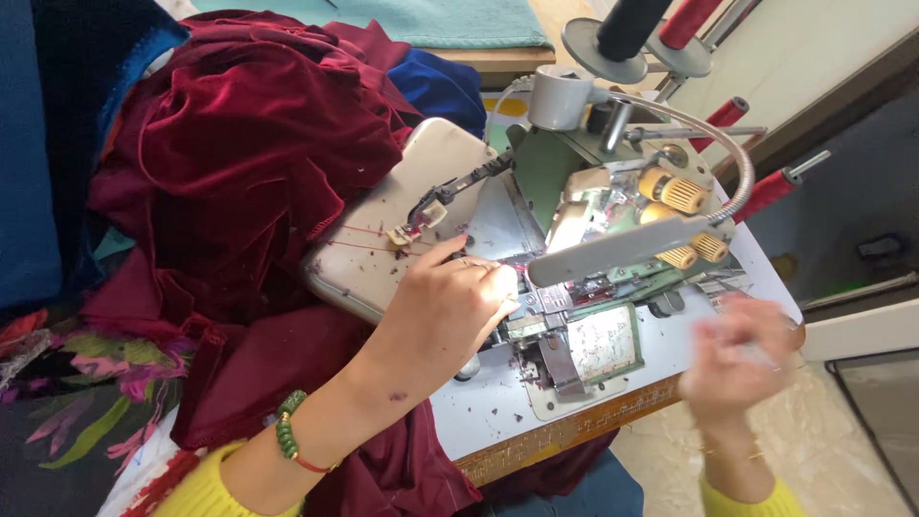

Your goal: Threading an industrial overlock sewing machine using tweezers and adjusting the thread path.

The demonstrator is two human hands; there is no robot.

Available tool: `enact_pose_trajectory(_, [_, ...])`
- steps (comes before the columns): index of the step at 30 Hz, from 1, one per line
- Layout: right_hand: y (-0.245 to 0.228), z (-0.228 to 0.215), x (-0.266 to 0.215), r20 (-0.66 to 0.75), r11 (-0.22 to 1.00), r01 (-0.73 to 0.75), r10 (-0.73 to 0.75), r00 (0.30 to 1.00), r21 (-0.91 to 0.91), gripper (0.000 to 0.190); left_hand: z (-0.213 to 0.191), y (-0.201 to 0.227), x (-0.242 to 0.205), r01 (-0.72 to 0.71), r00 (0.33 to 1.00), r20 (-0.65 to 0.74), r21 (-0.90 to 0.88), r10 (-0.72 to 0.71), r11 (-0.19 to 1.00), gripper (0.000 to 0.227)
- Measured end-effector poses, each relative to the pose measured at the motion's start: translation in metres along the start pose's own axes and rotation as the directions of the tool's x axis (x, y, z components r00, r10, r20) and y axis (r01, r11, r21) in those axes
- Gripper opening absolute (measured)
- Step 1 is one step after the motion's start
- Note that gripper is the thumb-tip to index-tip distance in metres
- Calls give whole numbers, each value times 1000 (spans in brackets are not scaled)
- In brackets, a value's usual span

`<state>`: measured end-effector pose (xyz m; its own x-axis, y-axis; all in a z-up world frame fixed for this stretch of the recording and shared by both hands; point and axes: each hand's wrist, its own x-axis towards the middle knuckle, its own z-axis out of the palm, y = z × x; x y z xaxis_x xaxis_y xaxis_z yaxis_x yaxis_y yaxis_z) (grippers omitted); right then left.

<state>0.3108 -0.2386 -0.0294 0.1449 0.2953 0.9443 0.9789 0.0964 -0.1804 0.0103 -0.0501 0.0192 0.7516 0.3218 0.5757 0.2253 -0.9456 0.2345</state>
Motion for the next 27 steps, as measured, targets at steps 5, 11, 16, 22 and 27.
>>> enact_pose_trajectory(5, [-99,32,36,500,961,54,-189,845,272,22,-3,10,2,-59,996,-69,66,64,996,23])
enact_pose_trajectory(11, [-113,59,29,482,983,40,-122,868,177,20,-7,20,1,-70,994,-82,92,78,993,25])
enact_pose_trajectory(16, [-110,60,23,477,983,37,-121,871,181,18,-5,20,0,-59,996,-63,85,65,995,24])
enact_pose_trajectory(22, [-110,63,24,465,969,44,-156,872,243,14,-7,22,-1,-54,996,-68,65,58,996,34])
enact_pose_trajectory(27, [-108,60,17,492,973,-115,1,871,201,8,1,18,-3,-29,992,-121,50,34,998,20])
